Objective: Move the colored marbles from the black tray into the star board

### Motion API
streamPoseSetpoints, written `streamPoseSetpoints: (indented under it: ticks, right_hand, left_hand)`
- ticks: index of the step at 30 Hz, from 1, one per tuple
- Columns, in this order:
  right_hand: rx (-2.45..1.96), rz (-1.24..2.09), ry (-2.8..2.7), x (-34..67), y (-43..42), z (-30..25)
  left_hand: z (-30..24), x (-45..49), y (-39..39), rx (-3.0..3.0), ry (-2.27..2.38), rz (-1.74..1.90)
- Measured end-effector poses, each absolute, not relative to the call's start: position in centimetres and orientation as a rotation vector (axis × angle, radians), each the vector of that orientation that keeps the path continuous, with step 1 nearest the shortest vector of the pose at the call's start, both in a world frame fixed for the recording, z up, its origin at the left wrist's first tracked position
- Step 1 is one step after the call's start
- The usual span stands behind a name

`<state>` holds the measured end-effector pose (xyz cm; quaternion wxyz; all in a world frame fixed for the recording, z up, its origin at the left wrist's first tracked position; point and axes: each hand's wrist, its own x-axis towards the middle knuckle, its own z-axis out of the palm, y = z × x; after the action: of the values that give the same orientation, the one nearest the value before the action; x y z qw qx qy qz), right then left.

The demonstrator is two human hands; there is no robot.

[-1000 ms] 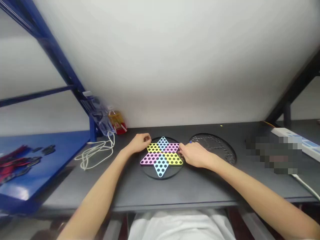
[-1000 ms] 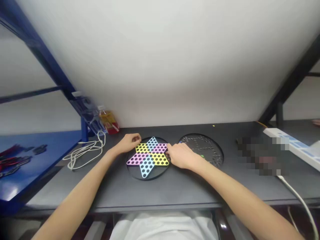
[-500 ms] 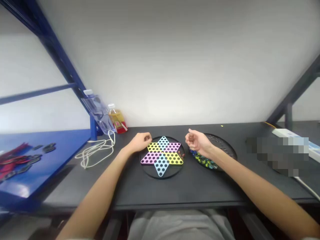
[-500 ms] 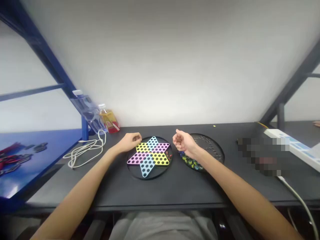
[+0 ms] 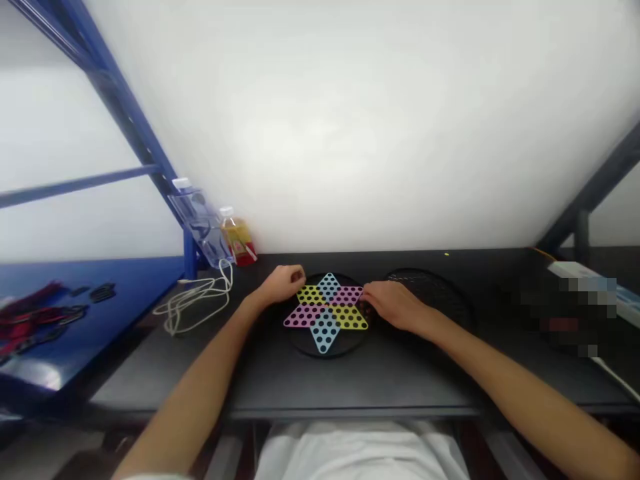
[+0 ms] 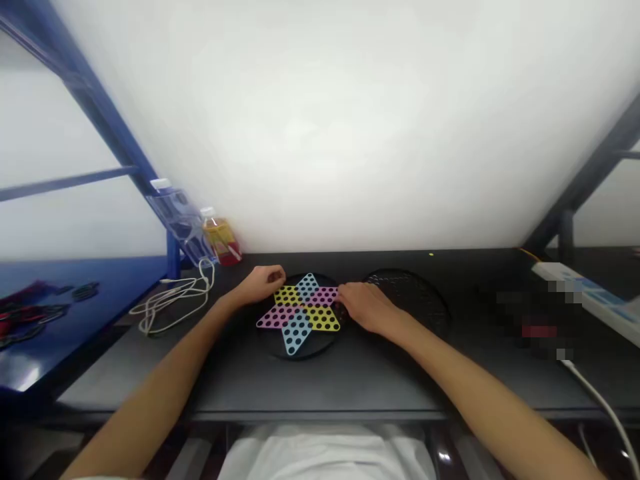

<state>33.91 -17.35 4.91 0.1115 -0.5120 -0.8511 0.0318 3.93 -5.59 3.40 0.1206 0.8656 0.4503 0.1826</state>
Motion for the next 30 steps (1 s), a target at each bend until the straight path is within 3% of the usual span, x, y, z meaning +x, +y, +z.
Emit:
streamPoseSetpoints:
  ticks: [5, 16, 19, 26, 30]
  right_hand:
    - [-1.586, -0.074, -2.700, 33.4, -18.0, 5.3]
    - [-1.571, -0.001, -2.657, 33.7, -17.5, 4.9]
    - [-1.456, 0.267, -2.423, 34.8, -17.1, 5.2]
    - [-0.908, 1.532, -1.374, 37.1, -15.5, 5.1]
    - [-0.852, 1.640, -1.247, 36.2, -15.4, 4.4]
  left_hand:
    - [3.5, 4.0, -5.6, 2.520, 1.318, 0.529]
    - [3.7, 4.1, -5.9, 2.522, 1.328, 0.516]
    - [3.7, 4.1, -5.9, 2.513, 1.338, 0.522]
    - [3.3, 3.9, -5.5, 2.542, 1.302, 0.536]
    - [3.4, 3.9, -5.5, 2.539, 1.312, 0.522]
